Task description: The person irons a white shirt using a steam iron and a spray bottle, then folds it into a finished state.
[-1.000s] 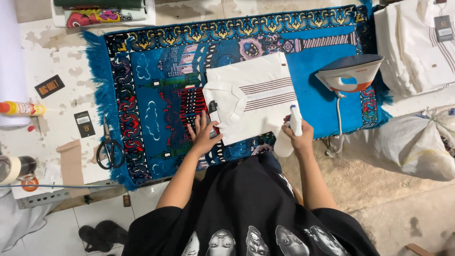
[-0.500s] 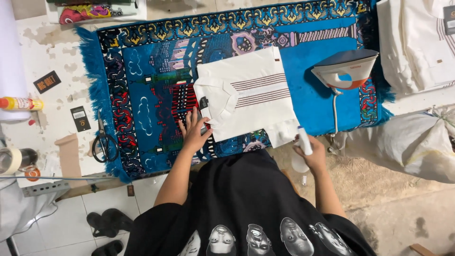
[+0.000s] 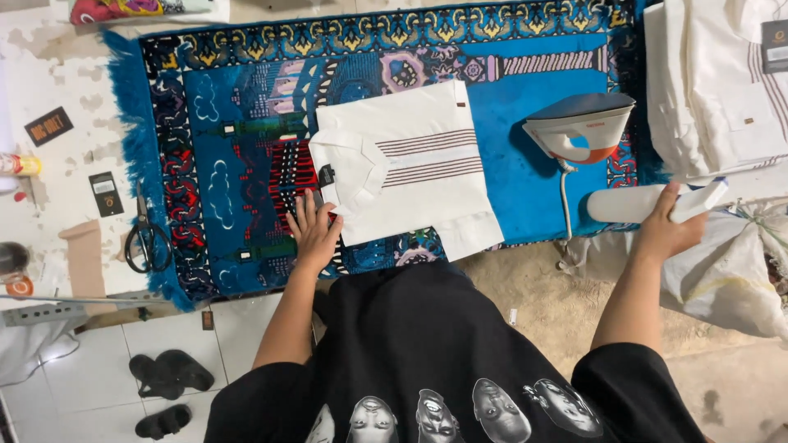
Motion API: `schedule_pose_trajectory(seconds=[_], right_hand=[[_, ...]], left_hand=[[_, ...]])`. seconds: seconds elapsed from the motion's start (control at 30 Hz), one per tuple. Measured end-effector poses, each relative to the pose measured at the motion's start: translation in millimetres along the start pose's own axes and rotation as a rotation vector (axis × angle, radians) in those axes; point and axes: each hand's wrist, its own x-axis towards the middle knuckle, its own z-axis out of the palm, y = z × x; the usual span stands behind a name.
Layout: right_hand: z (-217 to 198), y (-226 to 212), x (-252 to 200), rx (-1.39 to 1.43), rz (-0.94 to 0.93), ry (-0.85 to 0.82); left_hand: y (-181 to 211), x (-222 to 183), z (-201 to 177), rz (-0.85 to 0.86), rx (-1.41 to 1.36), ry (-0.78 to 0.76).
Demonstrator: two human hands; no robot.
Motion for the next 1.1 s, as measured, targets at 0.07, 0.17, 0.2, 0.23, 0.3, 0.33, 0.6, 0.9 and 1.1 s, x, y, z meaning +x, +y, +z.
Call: schedule_pose_trajectory(seconds=[0.07, 0.17, 0.2, 0.23, 0.3, 0.33, 0.6, 0.9, 1.1], right_hand=[[15.3, 22.8, 3.0, 0.038, 0.037, 0.006], [30.9, 49.5, 6.3, 0.017, 0.117, 0.000], [36.2, 57.6, 7.3, -0.037, 0.159, -0.013], [40.4, 62.7, 4.2, -0.038, 0.158, -0.012], [48.1, 73.7, 0.2, -0.093, 0.178, -0.146], [45.9, 75.2, -4.9, -0.096, 0.175, -0.141], [25.2, 55.0, -15.5, 0.698, 0.198, -0.312], [2.8, 13.7, -93.6, -0.142, -0.253, 0.223], [52.9, -62.6, -96.1, 0.324, -0.381, -0.250]], left_hand=[[-4.8, 0.8, 4.6, 0.019, 0.016, 0.023], [-11.6, -1.4, 14.5, 0.080, 0.064, 0.097], [-13.5, -1.3, 18.1, 0.119, 0.095, 0.152], [-15.0, -1.8, 19.4, 0.120, 0.094, 0.151], [-16.6, -0.7, 23.5, 0.142, 0.120, 0.195], [-17.1, -0.5, 23.4, 0.146, 0.116, 0.194], [-21.2, -1.5, 26.1, 0.168, 0.150, 0.238], [-9.4, -0.6, 5.5, 0.046, 0.051, -0.001], [-32.2, 12.6, 27.2, 0.080, 0.127, 0.057]])
